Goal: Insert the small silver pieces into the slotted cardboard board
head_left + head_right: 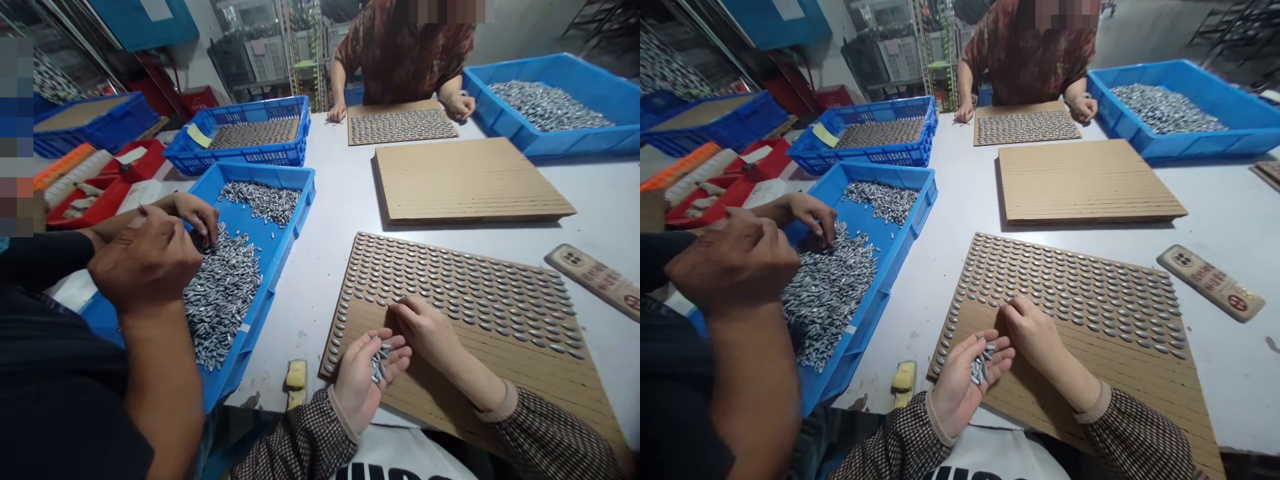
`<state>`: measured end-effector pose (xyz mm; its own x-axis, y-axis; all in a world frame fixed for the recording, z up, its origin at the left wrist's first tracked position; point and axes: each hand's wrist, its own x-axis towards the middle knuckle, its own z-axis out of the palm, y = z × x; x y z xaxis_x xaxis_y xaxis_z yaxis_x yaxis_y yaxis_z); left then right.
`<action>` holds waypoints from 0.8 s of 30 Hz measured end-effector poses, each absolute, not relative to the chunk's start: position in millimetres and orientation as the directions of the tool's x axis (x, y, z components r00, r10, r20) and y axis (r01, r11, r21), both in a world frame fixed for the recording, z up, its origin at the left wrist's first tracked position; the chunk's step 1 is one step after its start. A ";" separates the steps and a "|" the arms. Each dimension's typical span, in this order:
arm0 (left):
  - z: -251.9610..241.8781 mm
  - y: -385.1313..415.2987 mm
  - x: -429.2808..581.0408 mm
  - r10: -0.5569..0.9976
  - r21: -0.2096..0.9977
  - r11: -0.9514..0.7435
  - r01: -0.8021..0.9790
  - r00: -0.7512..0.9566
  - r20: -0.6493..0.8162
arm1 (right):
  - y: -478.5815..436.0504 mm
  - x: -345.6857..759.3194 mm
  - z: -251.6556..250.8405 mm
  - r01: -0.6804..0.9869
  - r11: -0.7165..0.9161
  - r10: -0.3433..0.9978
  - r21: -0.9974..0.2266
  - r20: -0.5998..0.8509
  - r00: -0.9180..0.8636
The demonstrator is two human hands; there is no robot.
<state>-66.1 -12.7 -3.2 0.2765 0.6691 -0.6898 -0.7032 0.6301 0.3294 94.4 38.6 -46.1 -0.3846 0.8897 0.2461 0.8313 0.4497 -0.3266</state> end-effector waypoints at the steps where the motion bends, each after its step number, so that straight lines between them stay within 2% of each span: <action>1: -3.3 -12.3 -66.1 0.673 0.344 0.634 -0.693 0.275 -0.687 | 39.0 94.2 -45.7 0.835 0.450 0.889 -0.316 0.243 -0.388; 5: -3.7 -12.3 -65.6 0.686 0.376 0.639 -0.672 0.275 -0.674 | 40.6 93.7 -46.0 0.843 0.453 0.887 -0.290 0.243 -0.393; 10: -5.2 -13.5 -65.1 0.670 0.347 0.624 -0.700 0.251 -0.699 | 41.9 94.1 -47.5 0.836 0.468 0.880 -0.287 0.243 -0.409; 18: -3.5 -14.5 -63.0 0.697 0.389 0.618 -0.683 0.246 -0.674 | 41.3 96.5 -46.2 0.806 0.462 0.884 -0.369 0.269 -0.383; 20: -4.2 -14.9 -62.0 0.706 0.401 0.614 -0.680 0.246 -0.665 | 36.7 98.0 -38.9 0.776 0.449 0.892 -0.443 0.280 -0.356; 24: -6.5 -14.4 -60.5 0.751 0.481 0.599 -0.641 0.240 -0.615 | 17.6 101.1 -17.6 0.578 0.330 0.940 -0.747 0.199 -0.279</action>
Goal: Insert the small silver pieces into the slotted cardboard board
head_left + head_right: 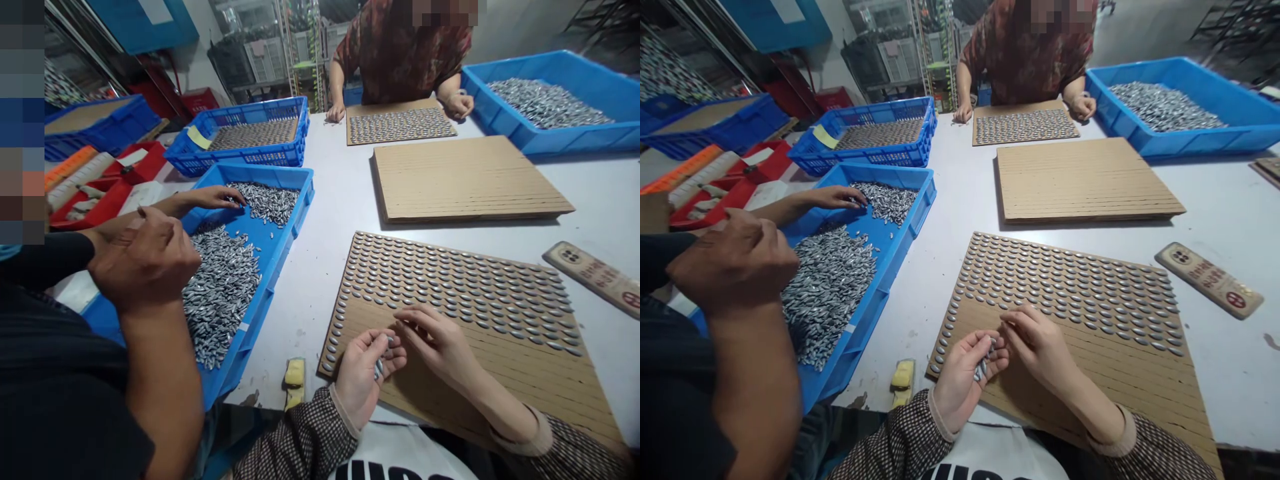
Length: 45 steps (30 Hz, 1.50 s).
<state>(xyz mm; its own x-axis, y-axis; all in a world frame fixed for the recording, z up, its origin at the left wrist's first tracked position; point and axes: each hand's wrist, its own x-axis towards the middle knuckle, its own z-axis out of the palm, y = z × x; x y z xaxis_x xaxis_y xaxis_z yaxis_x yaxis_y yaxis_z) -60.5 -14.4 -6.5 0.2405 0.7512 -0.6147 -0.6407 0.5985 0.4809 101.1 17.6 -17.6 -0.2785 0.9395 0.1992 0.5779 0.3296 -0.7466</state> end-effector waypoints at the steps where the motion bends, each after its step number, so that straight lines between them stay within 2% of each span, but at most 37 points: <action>1: -6.9 -14.1 -60.2 0.757 0.506 0.597 -0.622 0.228 -0.612 | 12.0 101.5 -13.1 0.530 0.277 0.951 -0.801 0.152 -0.268; 7: -7.7 -12.3 -55.2 0.752 0.563 0.615 -0.552 0.196 -0.630 | -7.0 103.3 -6.5 0.275 -0.112 0.955 -0.955 -0.180 -0.235; 12: -8.3 -9.5 -51.5 0.760 0.601 0.630 -0.493 0.231 -0.607 | -3.3 110.3 -8.3 0.137 -0.251 0.907 -0.958 -0.282 -0.312; 14: -7.8 -7.7 -50.5 0.760 0.611 0.637 -0.470 0.249 -0.600 | -2.7 112.9 -8.7 0.119 -0.259 0.905 -0.959 -0.284 -0.316; 17: -6.1 -4.9 -48.4 0.763 0.606 0.633 -0.481 0.260 -0.591 | -2.4 116.7 -11.5 0.184 -0.156 0.940 -0.971 -0.203 -0.275; 20: -3.7 -2.6 -46.9 0.760 0.560 0.619 -0.551 0.240 -0.604 | 2.2 121.9 -18.9 0.379 0.066 0.978 -0.923 -0.016 -0.210; 23: -1.4 -1.6 -47.2 0.742 0.507 0.602 -0.617 0.198 -0.640 | 12.4 126.5 -31.9 0.593 0.306 0.952 -0.745 0.236 -0.195; 26: -0.1 -2.6 -48.8 0.710 0.470 0.629 -0.620 0.210 -0.672 | 22.2 127.4 -45.7 0.727 0.445 0.889 -0.523 0.355 -0.289; 30: -1.3 -5.3 -50.7 0.694 0.441 0.652 -0.617 0.252 -0.674 | 27.6 125.0 -54.2 0.779 0.511 0.849 -0.365 0.355 -0.390; 39: -5.7 -7.7 -50.1 0.695 0.434 0.664 -0.609 0.289 -0.658 | 27.6 120.2 -55.2 0.842 0.487 0.847 -0.231 0.357 -0.393; 45: -5.9 -7.5 -48.9 0.670 0.383 0.667 -0.639 0.290 -0.683 | 26.9 118.3 -51.2 0.851 0.496 0.843 -0.173 0.333 -0.424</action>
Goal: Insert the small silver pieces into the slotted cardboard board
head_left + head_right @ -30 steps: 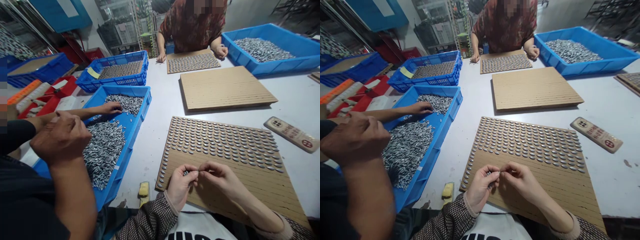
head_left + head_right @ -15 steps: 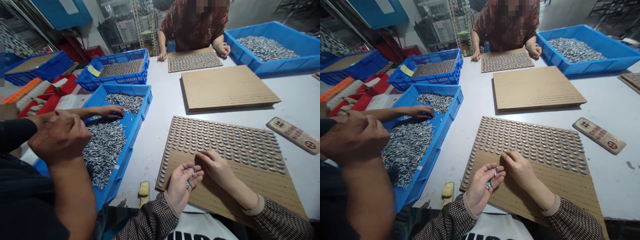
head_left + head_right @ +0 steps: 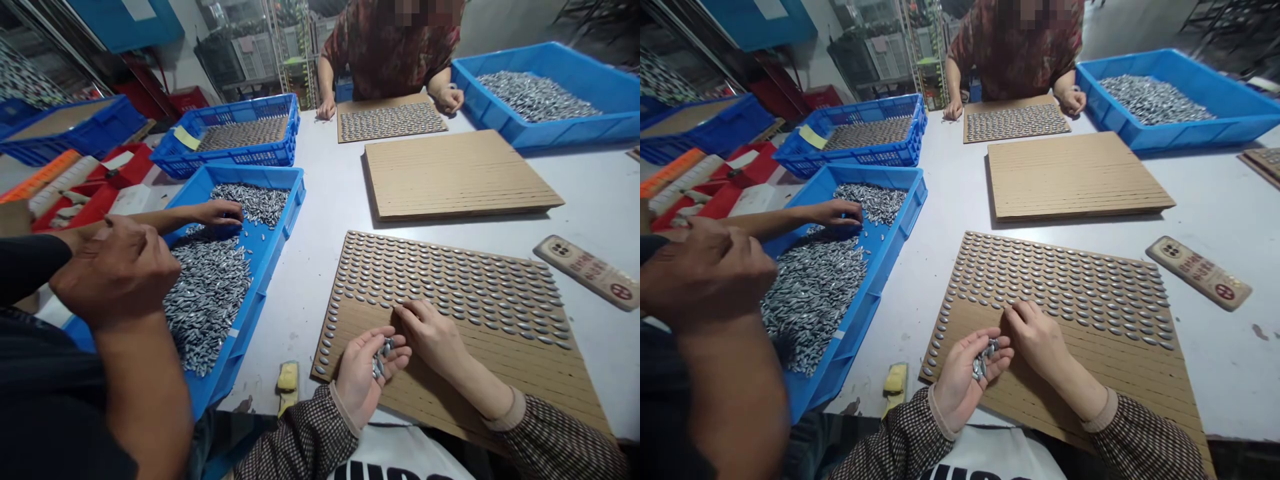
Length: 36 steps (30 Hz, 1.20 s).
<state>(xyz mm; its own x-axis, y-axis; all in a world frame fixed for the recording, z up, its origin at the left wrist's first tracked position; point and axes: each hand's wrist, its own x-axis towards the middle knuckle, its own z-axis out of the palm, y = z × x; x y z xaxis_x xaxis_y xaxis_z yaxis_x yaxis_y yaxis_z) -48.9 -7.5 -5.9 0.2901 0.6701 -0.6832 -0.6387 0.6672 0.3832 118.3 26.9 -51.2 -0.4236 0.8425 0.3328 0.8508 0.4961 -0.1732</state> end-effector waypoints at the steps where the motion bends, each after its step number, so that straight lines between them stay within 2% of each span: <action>1: -6.1 -7.7 -48.9 0.672 0.383 0.665 -0.641 0.290 -0.682 | 27.0 117.8 -50.6 0.854 0.492 0.844 -0.168 0.331 -0.421; 16: -6.9 -10.9 -49.7 0.719 0.477 0.648 -0.593 0.270 -0.640 | 32.0 117.7 -47.8 0.856 0.488 0.858 -0.168 0.269 -0.437; 18: -8.1 -11.3 -49.4 0.738 0.500 0.628 -0.597 0.250 -0.627 | 30.0 118.0 -43.8 0.852 0.464 0.874 -0.243 0.284 -0.395; 21: -8.4 -11.8 -48.8 0.756 0.530 0.604 -0.595 0.217 -0.618 | 19.3 119.4 -31.5 0.755 0.391 0.917 -0.526 0.294 -0.271; 23: -7.8 -12.1 -47.9 0.758 0.536 0.597 -0.597 0.202 -0.620 | 8.6 120.3 -19.9 0.624 0.311 0.950 -0.717 0.212 -0.230; 25: -7.0 -12.2 -46.4 0.759 0.537 0.593 -0.600 0.194 -0.622 | -1.6 120.3 -8.3 0.517 0.262 0.953 -0.815 0.134 -0.272; 29: -5.9 -10.8 -42.4 0.757 0.546 0.613 -0.571 0.227 -0.612 | -12.2 119.7 6.6 0.466 0.294 0.925 -0.834 0.127 -0.357; 34: -7.6 -8.8 -37.2 0.780 0.610 0.610 -0.506 0.242 -0.578 | -12.7 122.3 7.1 0.478 0.144 0.944 -0.866 -0.025 -0.330; 36: -8.1 -9.1 -35.2 0.781 0.627 0.615 -0.479 0.260 -0.568 | -12.6 123.7 4.0 0.473 0.113 0.952 -0.874 -0.042 -0.304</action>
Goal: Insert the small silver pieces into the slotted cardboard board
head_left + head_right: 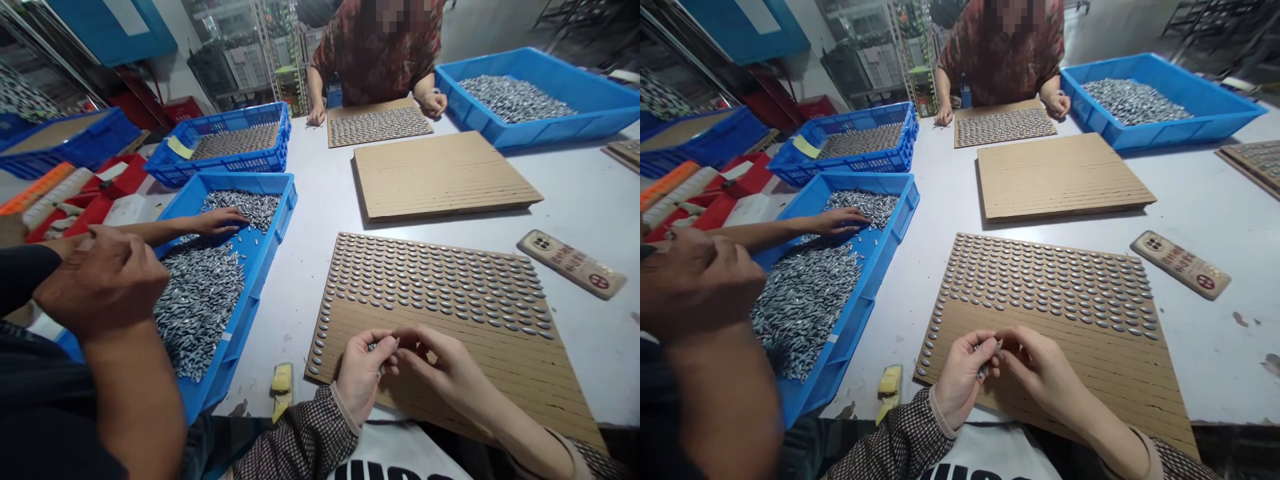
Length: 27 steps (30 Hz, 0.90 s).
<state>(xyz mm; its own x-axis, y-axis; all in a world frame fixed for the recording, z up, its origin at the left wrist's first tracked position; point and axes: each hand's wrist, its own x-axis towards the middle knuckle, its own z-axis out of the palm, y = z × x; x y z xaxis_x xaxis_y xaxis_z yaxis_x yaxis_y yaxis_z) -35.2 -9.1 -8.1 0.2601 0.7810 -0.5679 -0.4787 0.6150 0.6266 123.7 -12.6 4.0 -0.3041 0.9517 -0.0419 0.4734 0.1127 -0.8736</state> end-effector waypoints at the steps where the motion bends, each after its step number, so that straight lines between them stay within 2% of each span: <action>1: -8.1 -9.5 -34.4 0.782 0.631 0.616 -0.472 0.271 -0.562 | -12.5 124.5 2.5 0.473 0.121 0.954 -0.873 -0.028 -0.297; 5: -6.8 -11.6 -32.5 0.779 0.630 0.617 -0.471 0.251 -0.575 | -12.4 128.2 -0.3 0.452 0.242 0.936 -0.859 0.085 -0.341; 10: -7.4 -11.1 -32.0 0.748 0.618 0.656 -0.434 0.259 -0.612 | -15.6 133.9 -1.6 0.430 0.301 0.917 -0.851 0.134 -0.377; 16: -5.6 -5.1 -31.3 0.745 0.612 0.659 -0.436 0.272 -0.609 | -14.6 142.2 -8.7 0.538 0.482 0.865 -0.691 0.277 -0.419; 22: 1.0 -1.5 -32.2 0.702 0.506 0.671 -0.542 0.245 -0.669 | 9.4 149.3 -35.4 0.693 0.455 0.880 -0.560 0.401 -0.254; 27: -0.2 -5.4 -30.9 0.678 0.479 0.694 -0.537 0.264 -0.686 | 19.9 143.5 -52.5 0.783 0.452 0.876 -0.427 0.376 -0.300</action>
